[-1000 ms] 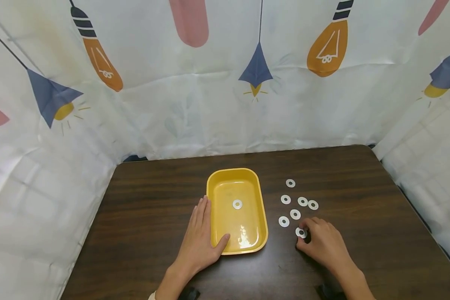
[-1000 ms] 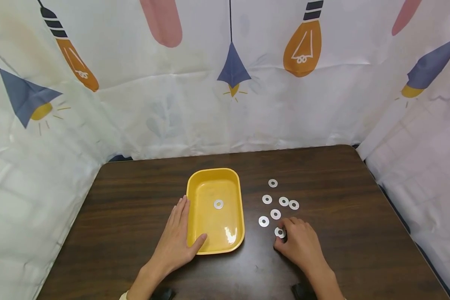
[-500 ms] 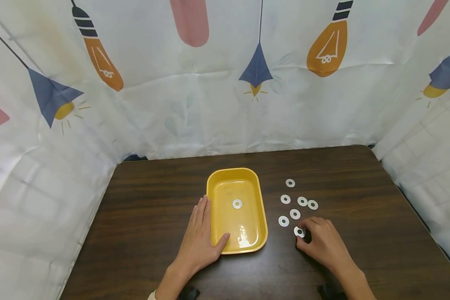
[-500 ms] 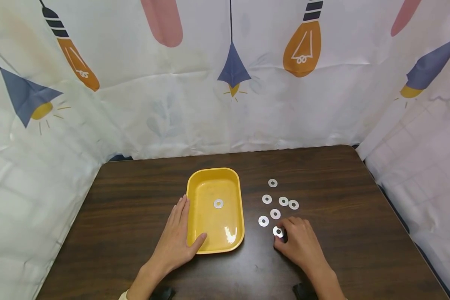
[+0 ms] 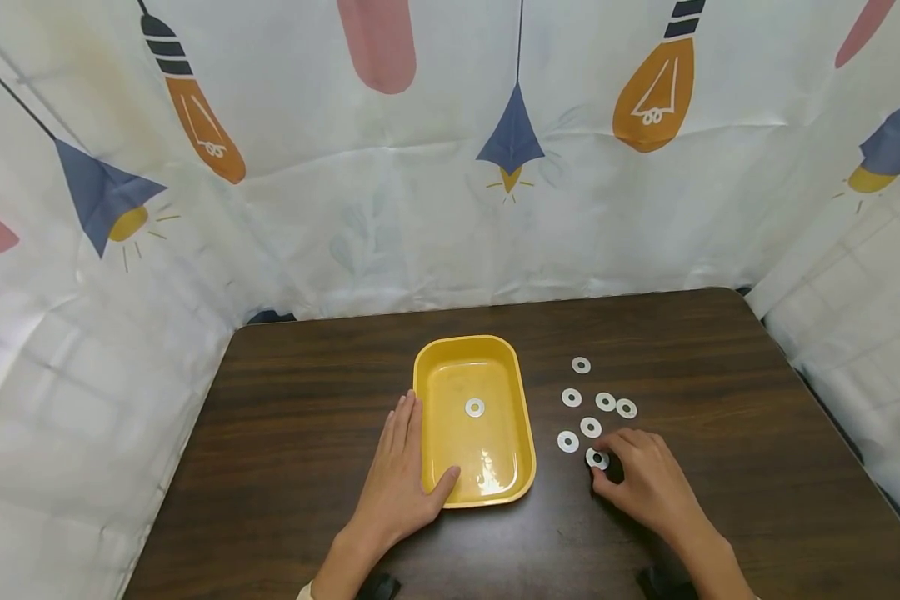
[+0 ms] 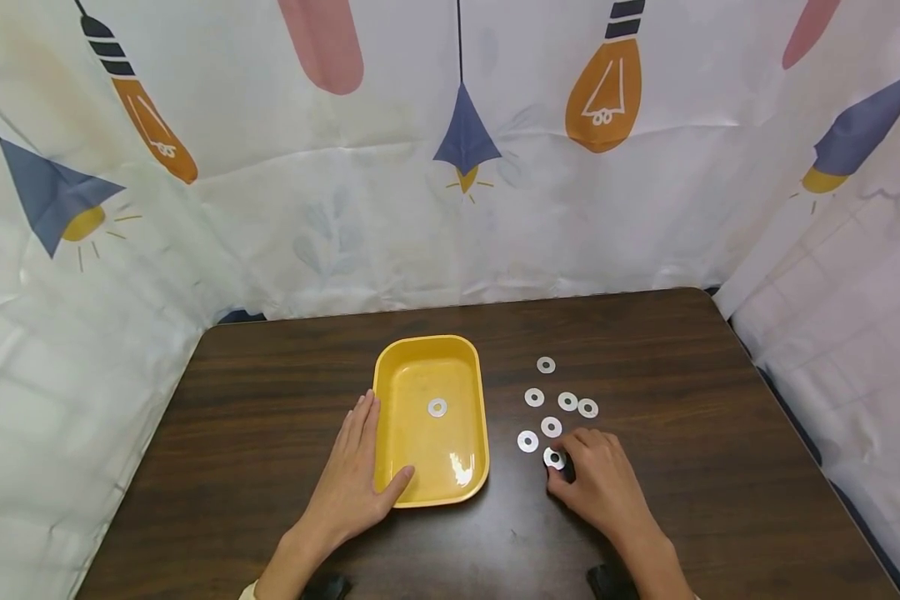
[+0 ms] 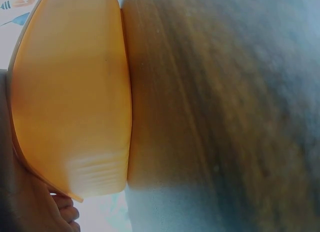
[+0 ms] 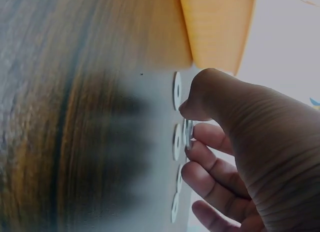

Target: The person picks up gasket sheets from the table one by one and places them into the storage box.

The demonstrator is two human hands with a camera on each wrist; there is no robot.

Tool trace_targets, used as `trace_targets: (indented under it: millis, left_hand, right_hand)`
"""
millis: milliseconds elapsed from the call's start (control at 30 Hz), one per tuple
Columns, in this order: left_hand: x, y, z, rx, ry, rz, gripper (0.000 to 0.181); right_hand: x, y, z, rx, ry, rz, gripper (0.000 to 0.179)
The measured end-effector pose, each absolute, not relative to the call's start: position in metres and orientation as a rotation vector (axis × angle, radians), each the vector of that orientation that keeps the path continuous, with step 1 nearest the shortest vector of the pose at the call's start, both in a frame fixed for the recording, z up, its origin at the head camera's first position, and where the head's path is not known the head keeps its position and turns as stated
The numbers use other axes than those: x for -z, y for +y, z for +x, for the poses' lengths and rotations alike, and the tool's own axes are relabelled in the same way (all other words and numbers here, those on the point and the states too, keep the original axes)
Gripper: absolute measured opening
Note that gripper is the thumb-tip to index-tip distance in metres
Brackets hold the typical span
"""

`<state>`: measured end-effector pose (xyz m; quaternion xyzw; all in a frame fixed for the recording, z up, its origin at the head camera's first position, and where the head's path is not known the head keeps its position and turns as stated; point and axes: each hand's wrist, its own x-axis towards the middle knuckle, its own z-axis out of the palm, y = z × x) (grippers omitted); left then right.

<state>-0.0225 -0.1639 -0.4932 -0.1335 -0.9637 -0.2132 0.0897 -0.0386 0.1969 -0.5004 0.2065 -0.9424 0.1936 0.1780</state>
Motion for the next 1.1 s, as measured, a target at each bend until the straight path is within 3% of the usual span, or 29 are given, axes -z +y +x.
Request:
trace_targets:
  millis: [1100]
  left_hand:
    - [0.49, -0.163, -0.027, 0.686, -2.939, -0.381, 0.107]
  right_hand:
    - [0.476, 0.188, -0.051, -0.521, -2.65, 0.684, 0.028]
